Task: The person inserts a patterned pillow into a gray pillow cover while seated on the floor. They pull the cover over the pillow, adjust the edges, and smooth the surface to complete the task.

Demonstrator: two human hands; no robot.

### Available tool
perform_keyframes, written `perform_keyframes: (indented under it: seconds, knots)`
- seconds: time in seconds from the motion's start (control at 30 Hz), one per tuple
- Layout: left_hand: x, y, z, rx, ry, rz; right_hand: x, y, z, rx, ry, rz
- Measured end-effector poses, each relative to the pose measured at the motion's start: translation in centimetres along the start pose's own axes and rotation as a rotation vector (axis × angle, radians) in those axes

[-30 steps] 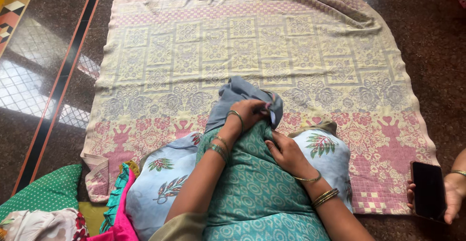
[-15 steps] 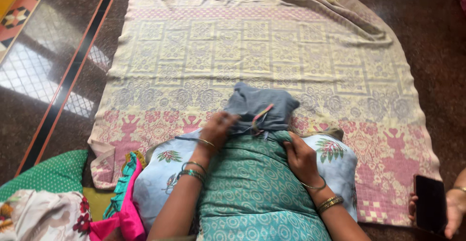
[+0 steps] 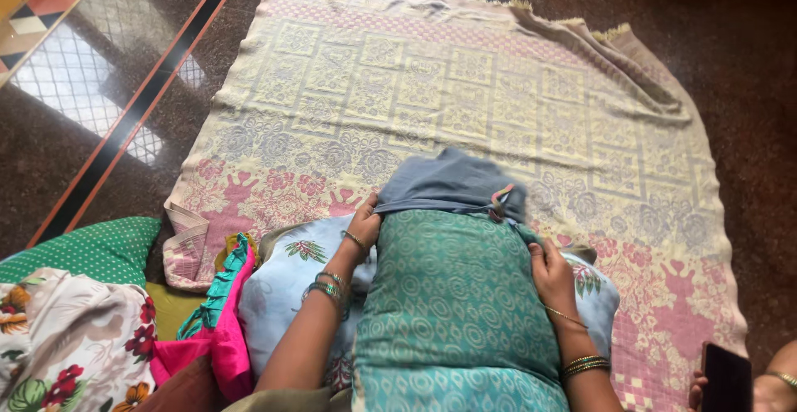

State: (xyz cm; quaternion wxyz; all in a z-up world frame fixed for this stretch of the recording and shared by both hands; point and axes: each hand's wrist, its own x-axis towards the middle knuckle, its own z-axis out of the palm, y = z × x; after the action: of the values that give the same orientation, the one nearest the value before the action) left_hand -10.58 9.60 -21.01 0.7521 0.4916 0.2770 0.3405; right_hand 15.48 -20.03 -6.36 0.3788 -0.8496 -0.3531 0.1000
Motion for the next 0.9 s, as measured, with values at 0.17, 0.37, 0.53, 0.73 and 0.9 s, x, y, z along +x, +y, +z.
perform_keyframes:
  seconds: [0.17, 0.37, 0.53, 0.73, 0.9]
  knots:
    - [-2.5, -0.4, 2.3, -0.397, 0.093, 0.306, 1.5, -10.9, -3.1, -0.250, -0.020, -0.410]
    - [-1.5, -4.7, 2.4, -0.478, 0.322, 0.227, -1.1, -26.1, 2.4, -0.606, -0.555, -0.542]
    - [-1.1, -5.0, 2.0, -0.584, 0.258, 0.228, -1.1, -28.0, 7.8, -0.758, -0.677, -0.557]
    - [-1.6, -4.0, 3.4, -0.406, 0.231, 0.284, -1.0, -22.6, 8.8, -0.572, -0.613, -0.580]
    - [-3.1, -0.1, 4.1, -0.152, 0.259, 0.314, -1.9, -21.4, 9.1, -0.270, -0.426, -0.639]
